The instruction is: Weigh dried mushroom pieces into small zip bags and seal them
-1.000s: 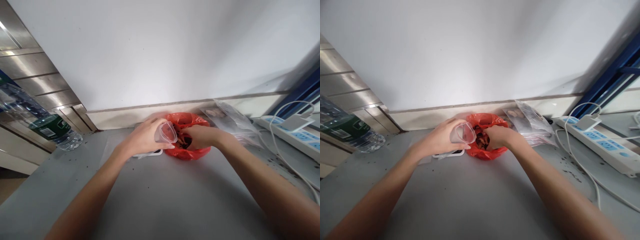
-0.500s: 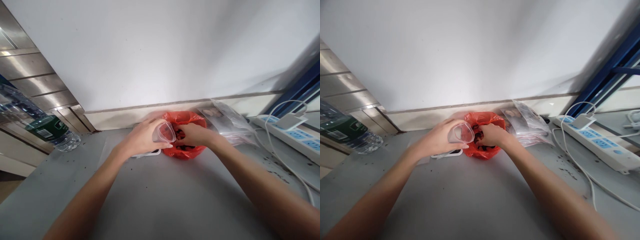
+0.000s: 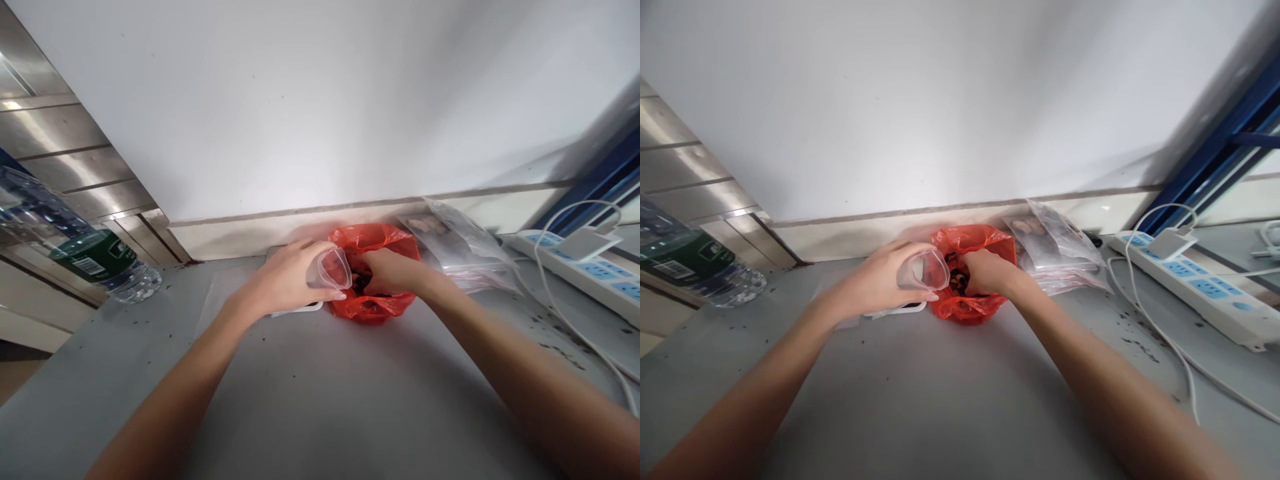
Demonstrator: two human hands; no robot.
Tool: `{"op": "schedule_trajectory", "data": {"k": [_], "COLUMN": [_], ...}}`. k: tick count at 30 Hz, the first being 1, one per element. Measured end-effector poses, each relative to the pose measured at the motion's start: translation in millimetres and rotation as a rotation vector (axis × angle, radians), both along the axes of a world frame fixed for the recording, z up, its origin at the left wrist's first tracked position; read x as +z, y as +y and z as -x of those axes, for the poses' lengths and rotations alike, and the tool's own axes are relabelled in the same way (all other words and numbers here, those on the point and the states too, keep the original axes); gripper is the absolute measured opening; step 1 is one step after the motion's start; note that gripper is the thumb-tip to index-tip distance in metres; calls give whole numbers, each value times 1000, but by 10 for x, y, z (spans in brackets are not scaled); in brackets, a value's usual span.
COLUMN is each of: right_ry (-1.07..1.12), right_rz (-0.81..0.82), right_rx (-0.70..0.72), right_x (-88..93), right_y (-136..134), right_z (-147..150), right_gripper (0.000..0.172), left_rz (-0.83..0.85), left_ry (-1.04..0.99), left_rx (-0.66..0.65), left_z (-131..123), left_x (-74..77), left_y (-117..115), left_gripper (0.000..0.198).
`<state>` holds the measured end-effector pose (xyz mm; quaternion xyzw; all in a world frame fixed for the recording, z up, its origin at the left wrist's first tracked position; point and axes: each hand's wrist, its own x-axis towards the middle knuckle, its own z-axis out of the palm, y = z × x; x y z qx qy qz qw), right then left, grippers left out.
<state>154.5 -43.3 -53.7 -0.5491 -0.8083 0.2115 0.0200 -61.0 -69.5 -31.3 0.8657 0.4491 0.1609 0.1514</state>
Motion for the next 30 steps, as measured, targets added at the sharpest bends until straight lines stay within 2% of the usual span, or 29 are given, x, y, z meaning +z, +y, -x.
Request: {"op": "schedule_trajectory", "data": {"k": [5, 10, 14, 21, 25, 30], "right_ry": [-20, 6, 37, 342, 461, 352], "right_rz": [8, 2, -61, -109, -133, -193], "right_rx": [-22, -14, -6, 35, 116, 284], "right_x": [122, 180, 240, 374, 393, 419], "right_y": [35, 87, 118, 107, 39, -31], "right_z": [-64, -151, -245, -419, -350, -223], "right_gripper": [18, 27, 21, 32, 38, 34], "left_rz": [33, 54, 72, 65, 90, 105], "left_ry": [-32, -41, -37, -54, -52, -92], "left_rx": [21, 24, 27, 36, 63, 57], "left_z": [-10, -22, -12, -22, -35, -53], "left_x": [-29, -36, -40, -38, -63, -115], "left_y": [4, 22, 44, 41, 34, 52], "left_gripper": [81, 70, 67, 70, 73, 72]}}
